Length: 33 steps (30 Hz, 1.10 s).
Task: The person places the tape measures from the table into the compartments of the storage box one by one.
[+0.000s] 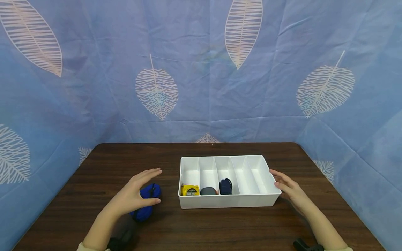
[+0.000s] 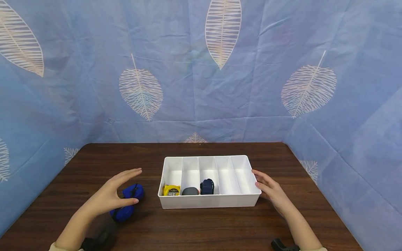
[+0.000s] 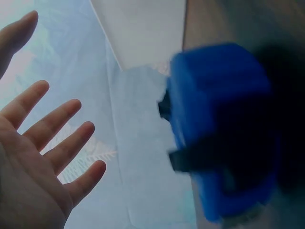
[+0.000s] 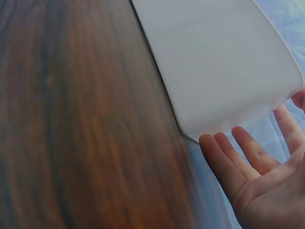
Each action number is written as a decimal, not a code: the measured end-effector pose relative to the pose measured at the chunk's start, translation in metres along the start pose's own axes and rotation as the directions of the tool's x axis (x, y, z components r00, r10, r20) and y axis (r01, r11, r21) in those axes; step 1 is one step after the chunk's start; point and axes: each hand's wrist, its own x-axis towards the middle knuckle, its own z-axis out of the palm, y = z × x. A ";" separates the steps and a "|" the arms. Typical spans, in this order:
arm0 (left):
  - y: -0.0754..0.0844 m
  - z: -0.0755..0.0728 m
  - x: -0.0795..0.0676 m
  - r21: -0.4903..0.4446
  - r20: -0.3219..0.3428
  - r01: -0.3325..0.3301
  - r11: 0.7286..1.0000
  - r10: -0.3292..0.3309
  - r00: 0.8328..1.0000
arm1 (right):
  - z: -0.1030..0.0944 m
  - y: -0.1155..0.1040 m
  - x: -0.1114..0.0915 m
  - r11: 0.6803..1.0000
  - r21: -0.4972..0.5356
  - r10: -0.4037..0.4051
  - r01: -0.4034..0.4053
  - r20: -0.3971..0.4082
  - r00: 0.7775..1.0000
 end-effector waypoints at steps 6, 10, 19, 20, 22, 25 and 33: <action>-0.011 -0.002 -0.011 -0.002 0.003 0.030 1.000 -0.030 1.000 | -0.001 0.000 0.000 1.000 0.002 0.000 0.000 0.002 1.000; -0.016 -0.002 -0.017 -0.007 0.005 0.081 0.997 -0.081 0.997 | -0.001 0.000 0.000 1.000 -0.001 -0.002 0.002 0.004 1.000; -0.024 -0.002 -0.023 -0.037 0.008 0.149 0.988 -0.149 0.989 | -0.001 0.001 -0.001 1.000 0.006 -0.004 0.004 0.003 1.000; -0.024 -0.002 -0.023 -0.042 0.012 0.158 0.987 -0.157 0.987 | -0.001 0.001 -0.001 1.000 0.007 -0.003 0.003 0.002 1.000; -0.026 -0.002 -0.024 -0.052 0.020 0.173 0.984 -0.172 0.985 | -0.001 0.001 -0.001 1.000 0.009 -0.002 0.002 0.002 1.000; -0.028 -0.002 -0.025 -0.064 0.033 0.188 0.980 -0.186 0.982 | 0.000 0.001 -0.001 1.000 0.012 -0.002 0.002 0.001 1.000; -0.029 -0.001 -0.029 -0.065 0.051 0.210 0.976 -0.207 0.977 | 0.000 -0.001 0.000 1.000 0.010 -0.005 0.005 0.006 1.000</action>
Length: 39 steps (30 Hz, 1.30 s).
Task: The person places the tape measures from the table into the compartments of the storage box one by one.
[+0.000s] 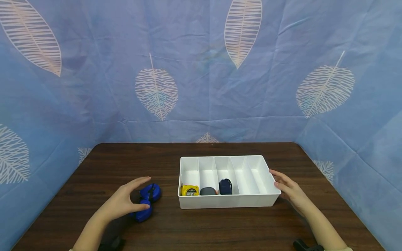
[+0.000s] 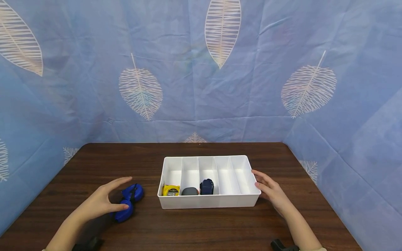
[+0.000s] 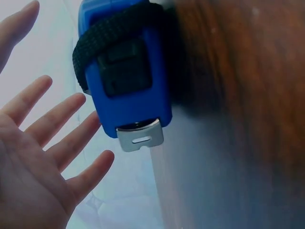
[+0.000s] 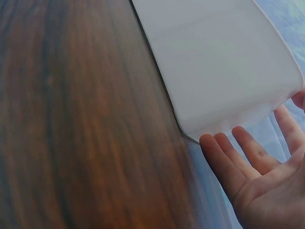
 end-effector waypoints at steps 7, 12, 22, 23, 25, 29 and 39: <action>-0.002 0.001 -0.009 0.000 -0.003 0.043 0.999 -0.043 0.999 | 0.000 -0.002 0.000 1.000 -0.011 0.005 -0.005 0.001 1.000; -0.008 0.002 -0.014 -0.024 -0.007 0.053 0.998 -0.054 0.999 | -0.001 -0.002 0.001 1.000 -0.015 0.010 -0.010 0.001 1.000; -0.016 0.000 -0.017 -0.029 0.030 -0.039 0.999 0.040 0.999 | 0.000 0.000 0.000 1.000 -0.015 0.017 -0.017 -0.009 1.000; -0.016 0.000 -0.018 -0.027 0.042 -0.045 0.999 0.046 0.998 | -0.001 0.000 0.000 1.000 -0.015 0.017 -0.017 -0.009 1.000; -0.016 -0.002 -0.018 -0.033 0.065 -0.045 0.998 0.047 0.997 | 0.000 -0.001 0.000 1.000 -0.014 0.017 -0.017 -0.012 1.000; -0.017 -0.004 -0.019 -0.043 0.085 -0.024 0.999 0.028 0.996 | 0.000 -0.001 0.000 1.000 -0.019 0.013 -0.013 -0.013 1.000; -0.022 -0.005 -0.020 -0.100 0.196 0.045 0.994 -0.024 0.980 | 0.000 -0.001 0.000 1.000 -0.013 0.009 -0.009 -0.007 1.000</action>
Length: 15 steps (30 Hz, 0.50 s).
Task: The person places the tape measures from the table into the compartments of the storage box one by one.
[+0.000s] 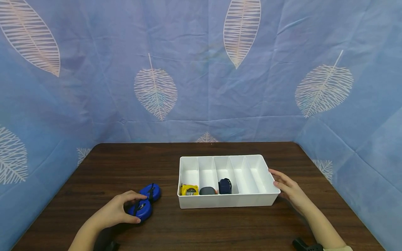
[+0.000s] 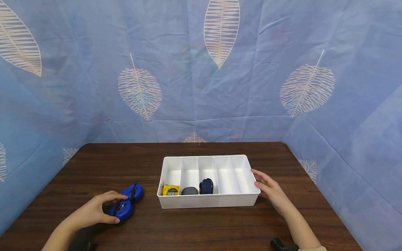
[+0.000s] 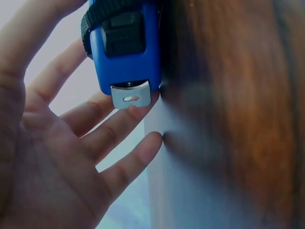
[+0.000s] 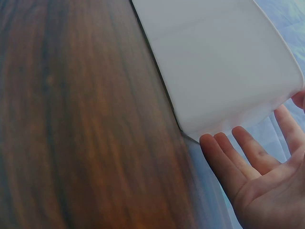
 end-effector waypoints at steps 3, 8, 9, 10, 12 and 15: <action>0.000 -0.001 -0.001 -0.028 0.029 0.011 1.000 -0.010 1.000 | 0.000 -0.001 0.000 1.000 0.000 -0.002 0.002 0.001 1.000; 0.000 -0.002 -0.001 -0.082 0.072 0.016 0.996 -0.010 0.997 | 0.000 -0.001 0.000 1.000 0.001 -0.003 0.003 0.001 1.000; 0.000 -0.002 -0.001 -0.090 0.078 0.018 0.996 -0.011 0.997 | 0.001 -0.001 0.000 1.000 0.001 -0.003 0.003 0.000 1.000; 0.000 -0.002 -0.001 -0.097 0.083 0.020 0.995 -0.012 0.996 | 0.001 -0.001 0.000 1.000 0.000 -0.002 0.002 0.000 1.000; -0.001 -0.003 -0.002 -0.100 0.090 0.019 0.995 -0.010 0.996 | 0.000 -0.001 0.000 1.000 -0.002 0.001 -0.001 -0.001 1.000; -0.002 -0.003 -0.002 -0.109 0.097 0.018 0.994 -0.007 0.995 | 0.000 -0.001 0.000 1.000 -0.005 0.006 -0.006 -0.002 1.000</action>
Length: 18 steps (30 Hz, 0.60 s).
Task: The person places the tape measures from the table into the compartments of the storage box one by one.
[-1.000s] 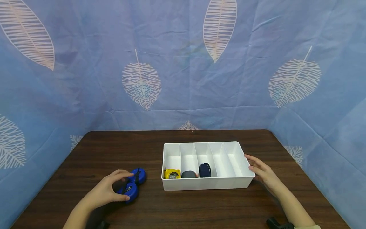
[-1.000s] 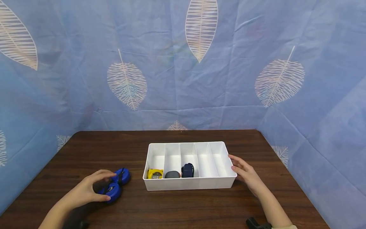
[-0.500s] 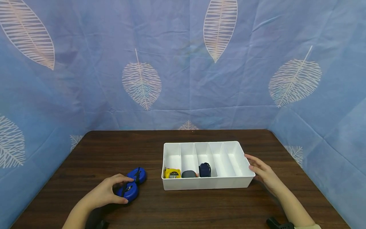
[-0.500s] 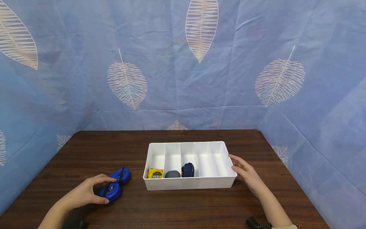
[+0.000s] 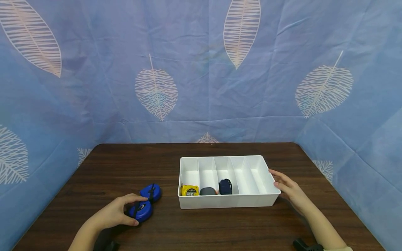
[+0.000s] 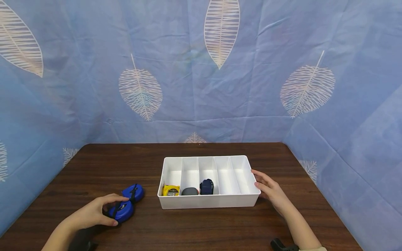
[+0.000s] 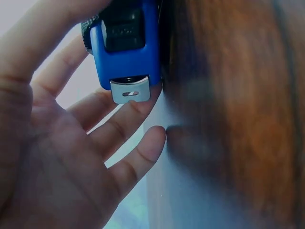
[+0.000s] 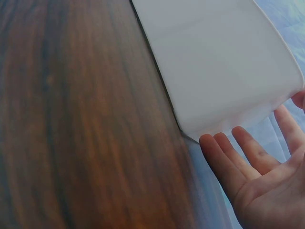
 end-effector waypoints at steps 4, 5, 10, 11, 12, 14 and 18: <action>-0.002 0.000 0.000 -0.002 0.006 -0.007 1.000 0.007 1.000 | 0.000 0.001 0.000 1.000 -0.002 0.002 -0.002 -0.003 1.000; -0.003 0.000 0.000 0.001 0.007 -0.011 1.000 0.011 1.000 | 0.000 0.001 0.000 1.000 0.000 0.001 -0.001 -0.003 1.000; -0.004 0.000 0.001 0.012 0.007 -0.020 1.000 0.019 1.000 | 0.000 0.002 0.000 1.000 0.003 -0.003 0.003 -0.003 1.000; -0.004 0.000 0.001 0.013 0.007 -0.021 1.000 0.021 1.000 | 0.000 0.002 0.000 1.000 0.003 -0.004 0.004 -0.004 1.000; -0.004 0.000 0.001 0.012 0.007 -0.019 1.000 0.019 1.000 | 0.000 0.002 0.000 1.000 0.004 -0.004 0.004 -0.004 1.000; -0.004 0.000 0.001 0.004 0.009 -0.012 1.000 0.012 1.000 | 0.000 0.003 0.000 1.000 0.004 -0.006 0.006 -0.005 1.000; -0.003 0.000 0.001 -0.022 0.018 0.001 1.000 -0.001 1.000 | 0.000 0.004 0.000 1.000 0.006 -0.010 0.010 -0.005 1.000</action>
